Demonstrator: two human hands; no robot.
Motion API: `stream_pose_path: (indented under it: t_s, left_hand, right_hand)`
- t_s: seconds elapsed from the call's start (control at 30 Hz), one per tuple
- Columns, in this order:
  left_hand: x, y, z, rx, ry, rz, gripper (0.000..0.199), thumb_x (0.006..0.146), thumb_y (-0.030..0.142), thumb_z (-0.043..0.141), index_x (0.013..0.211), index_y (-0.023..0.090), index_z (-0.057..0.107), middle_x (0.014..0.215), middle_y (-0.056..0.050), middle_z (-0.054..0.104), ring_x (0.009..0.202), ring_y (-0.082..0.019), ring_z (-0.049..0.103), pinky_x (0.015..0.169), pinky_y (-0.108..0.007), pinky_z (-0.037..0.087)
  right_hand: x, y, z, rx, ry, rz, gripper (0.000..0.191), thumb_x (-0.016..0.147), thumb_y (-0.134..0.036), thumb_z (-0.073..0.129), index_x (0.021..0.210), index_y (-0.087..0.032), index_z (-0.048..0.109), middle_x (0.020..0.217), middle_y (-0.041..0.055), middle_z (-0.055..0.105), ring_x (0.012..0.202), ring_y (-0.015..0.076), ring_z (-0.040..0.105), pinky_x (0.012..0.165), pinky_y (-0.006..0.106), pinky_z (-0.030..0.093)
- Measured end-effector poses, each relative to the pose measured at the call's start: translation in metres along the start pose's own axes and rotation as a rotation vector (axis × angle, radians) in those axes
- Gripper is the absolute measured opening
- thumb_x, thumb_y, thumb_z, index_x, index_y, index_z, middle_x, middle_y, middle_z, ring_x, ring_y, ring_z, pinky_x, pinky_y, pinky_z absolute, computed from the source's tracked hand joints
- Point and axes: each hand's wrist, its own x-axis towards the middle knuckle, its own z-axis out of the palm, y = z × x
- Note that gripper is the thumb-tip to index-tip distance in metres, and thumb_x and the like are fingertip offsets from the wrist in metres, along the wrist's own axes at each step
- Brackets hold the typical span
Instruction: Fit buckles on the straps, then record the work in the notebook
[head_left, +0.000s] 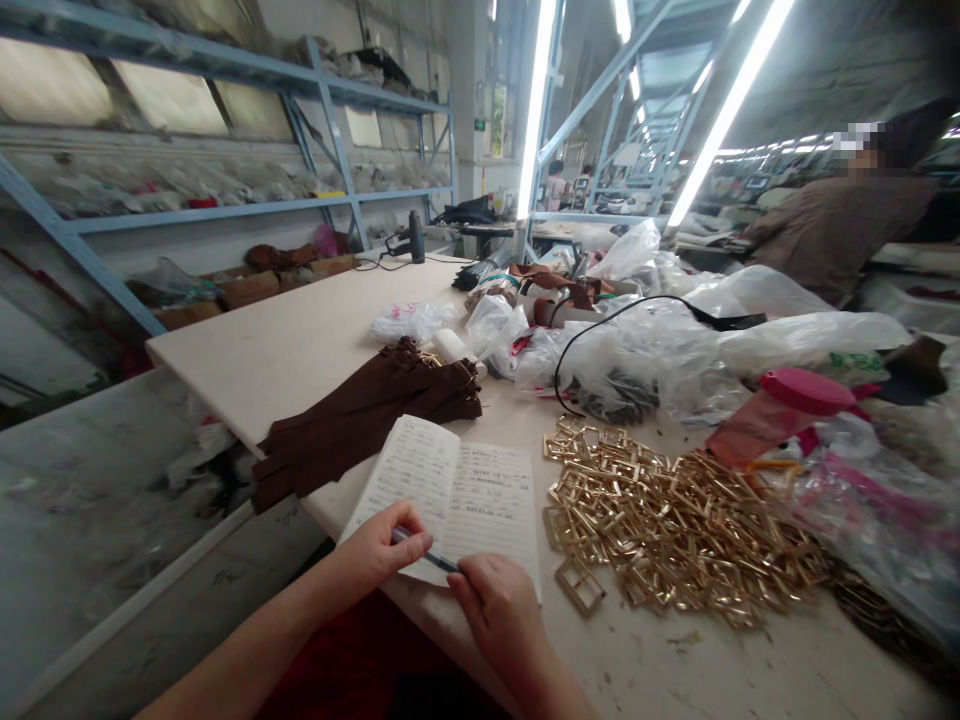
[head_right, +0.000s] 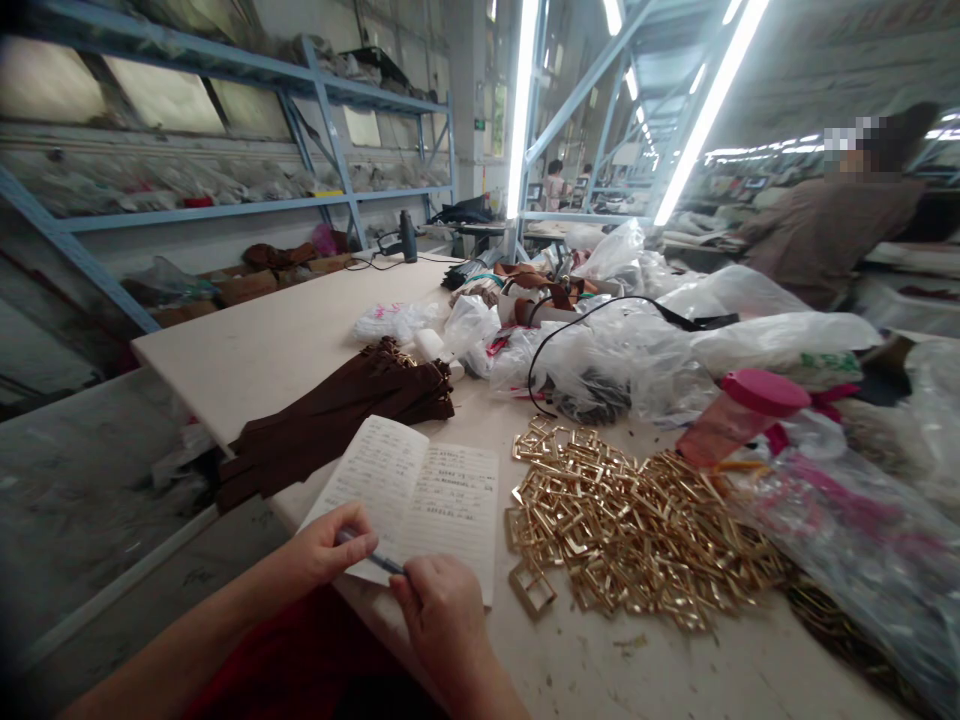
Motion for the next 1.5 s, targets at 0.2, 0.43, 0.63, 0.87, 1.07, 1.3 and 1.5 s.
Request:
stream_pose_path:
  t_s: [0.2,0.43,0.63,0.87,1.07,1.3,1.5]
  left_hand:
    - [0.002,0.001,0.004,0.004,0.019,0.007,0.028,0.072,0.046,0.057,0.072,0.018,0.049,0.064,0.004,0.047,0.061,-0.014,0.043,0.057,-0.024,0.033]
    - [-0.001,-0.008,0.009,-0.054,0.087,0.024,0.029,0.073,0.045,0.057,0.071,0.017,0.049,0.063,0.004,0.047,0.059,-0.012,0.042,0.054,-0.023,0.032]
    - [-0.006,-0.018,0.017,-0.275,0.101,-0.033,0.034,0.075,0.049,0.056,0.084,0.017,0.047,0.051,0.010,0.034,0.045,-0.007,0.029,0.044,-0.020,0.022]
    - [-0.023,-0.017,0.026,-0.444,0.221,-0.021,0.047,0.075,0.051,0.054,0.105,0.016,0.049,0.064,0.005,0.049,0.047,-0.006,0.035,0.047,-0.020,0.025]
    - [-0.049,-0.040,0.028,-0.378,0.179,-0.137,0.046,0.064,0.056,0.060,0.087,0.017,0.057,0.053,0.006,0.046,0.042,-0.007,0.032,0.044,-0.021,0.020]
    - [-0.058,-0.071,0.038,-0.460,0.219,-0.127,0.055,0.060,0.060,0.063,0.096,0.020,0.055,0.049,0.007,0.044,0.035,-0.006,0.027,0.038,-0.020,0.015]
    - [-0.063,-0.071,0.036,-0.495,0.199,-0.080,0.054,0.062,0.059,0.064,0.098,0.020,0.055,0.050,0.006,0.046,0.036,-0.006,0.030,0.039,-0.020,0.018]
  right_hand:
    - [0.000,0.001,-0.003,-0.023,0.006,0.012,0.037,0.092,-0.035,0.035,0.065,-0.020,0.054,0.061,0.0022,0.061,0.058,0.0145,0.055,0.054,0.025,0.028]
    - [0.000,-0.001,-0.001,-0.058,-0.017,0.007,0.034,0.092,-0.034,0.037,0.067,-0.019,0.056,0.063,0.0028,0.062,0.061,0.0153,0.056,0.056,0.026,0.030]
    - [0.000,-0.007,0.000,-0.010,0.033,0.040,0.028,0.090,-0.033,0.041,0.073,-0.019,0.060,0.067,0.0033,0.065,0.064,0.0161,0.058,0.059,0.025,0.036]
    - [0.001,-0.006,0.000,0.087,0.301,0.192,0.028,0.089,-0.027,0.035,0.103,-0.017,0.057,0.090,0.0086,0.069,0.081,0.0201,0.065,0.069,0.030,0.049]
    - [0.001,0.004,0.002,0.068,0.409,0.164,0.030,0.087,-0.020,0.035,0.108,-0.017,0.057,0.097,0.0095,0.068,0.088,0.0212,0.064,0.076,0.034,0.051]
    - [0.000,0.001,0.002,0.021,0.312,0.110,0.031,0.086,-0.017,0.035,0.107,-0.019,0.058,0.086,0.0076,0.065,0.078,0.0196,0.062,0.068,0.031,0.051]
    - [-0.001,0.002,0.008,-0.032,0.337,0.070,0.029,0.085,-0.019,0.041,0.111,-0.021,0.055,0.088,0.0069,0.065,0.079,0.0206,0.063,0.070,0.032,0.051]
